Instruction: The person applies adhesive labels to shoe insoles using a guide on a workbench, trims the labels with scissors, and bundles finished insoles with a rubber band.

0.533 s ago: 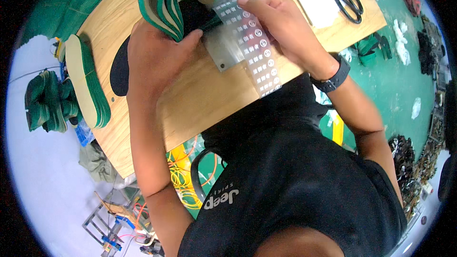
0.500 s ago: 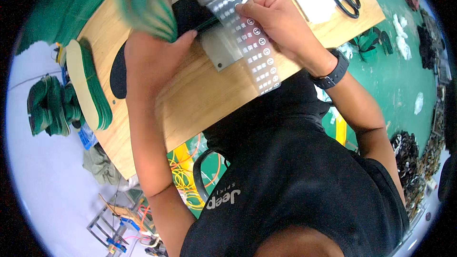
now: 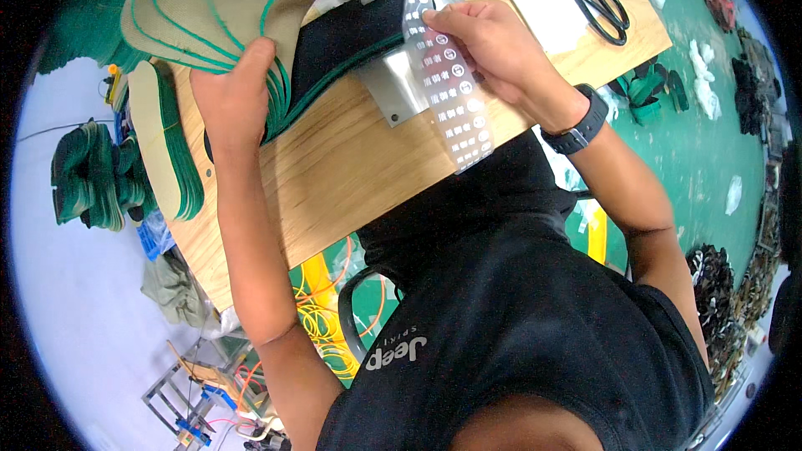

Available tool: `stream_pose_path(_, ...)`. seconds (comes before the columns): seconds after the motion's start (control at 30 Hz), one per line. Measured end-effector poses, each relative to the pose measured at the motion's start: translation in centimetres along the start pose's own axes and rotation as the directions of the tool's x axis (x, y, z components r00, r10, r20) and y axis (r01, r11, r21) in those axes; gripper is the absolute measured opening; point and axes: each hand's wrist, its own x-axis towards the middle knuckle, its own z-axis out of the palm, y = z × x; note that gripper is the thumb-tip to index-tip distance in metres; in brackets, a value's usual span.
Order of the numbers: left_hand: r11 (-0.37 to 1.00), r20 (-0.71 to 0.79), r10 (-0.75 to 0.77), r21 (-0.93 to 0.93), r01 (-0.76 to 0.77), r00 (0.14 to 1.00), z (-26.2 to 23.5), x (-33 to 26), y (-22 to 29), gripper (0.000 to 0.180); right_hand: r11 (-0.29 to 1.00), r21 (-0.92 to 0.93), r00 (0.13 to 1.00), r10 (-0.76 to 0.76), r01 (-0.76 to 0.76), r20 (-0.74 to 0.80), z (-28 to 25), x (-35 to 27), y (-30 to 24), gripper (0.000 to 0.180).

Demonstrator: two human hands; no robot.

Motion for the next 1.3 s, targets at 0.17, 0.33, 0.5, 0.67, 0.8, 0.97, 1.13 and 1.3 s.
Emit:
stream_pose_path(0.17,0.999,0.088,0.01,0.049,-0.014,0.996,-0.6,0.1,-0.3,0.012,0.963,0.268,0.998,-0.009,0.023,-0.054,-0.2,-0.9,-1.0,0.019)
stream_pose_path(0.33,0.983,0.1,0.024,0.178,-0.042,0.995,-0.7,0.1,0.0,0.008,0.974,0.227,1.0,-0.025,0.021,0.014,1.6,-0.6,0.0,0.02)
stream_pose_path(0.5,0.994,0.112,0.014,0.106,-0.026,0.994,-0.8,0.1,-0.1,0.007,0.972,-0.22,0.994,0.096,-0.081,0.056,1.1,-0.8,-1.9,0.022)
stream_pose_path(0.67,0.985,0.09,-0.033,0.173,0.017,0.995,-0.6,-0.2,0.2,0.009,0.988,-0.152,1.0,0.027,-0.025,0.01,0.9,-0.4,-1.3,0.025)
stream_pose_path(0.8,0.985,0.084,-0.018,0.172,0.003,0.996,-0.8,-0.2,0.1,0.012,0.98,-0.198,1.0,0.003,-0.001,0.008,0.8,-0.1,-0.7,0.026)
stream_pose_path(0.97,0.968,0.076,-0.01,0.252,-0.009,0.997,-0.7,-0.2,0.2,0.016,0.98,-0.2,0.999,-0.015,0.022,0.033,0.7,0.0,-0.2,0.025)
stream_pose_path(1.13,0.985,0.077,0.008,0.173,-0.022,0.997,-0.6,-0.1,-0.1,0.017,0.961,-0.274,0.994,0.066,-0.04,0.088,0.5,-0.3,-1.3,0.021)
stream_pose_path(1.3,0.982,0.046,-0.018,0.189,0.009,0.999,-0.2,-0.4,0.4,0.014,0.953,-0.299,0.999,0.053,-0.048,0.009,0.9,-0.5,-1.2,0.025)
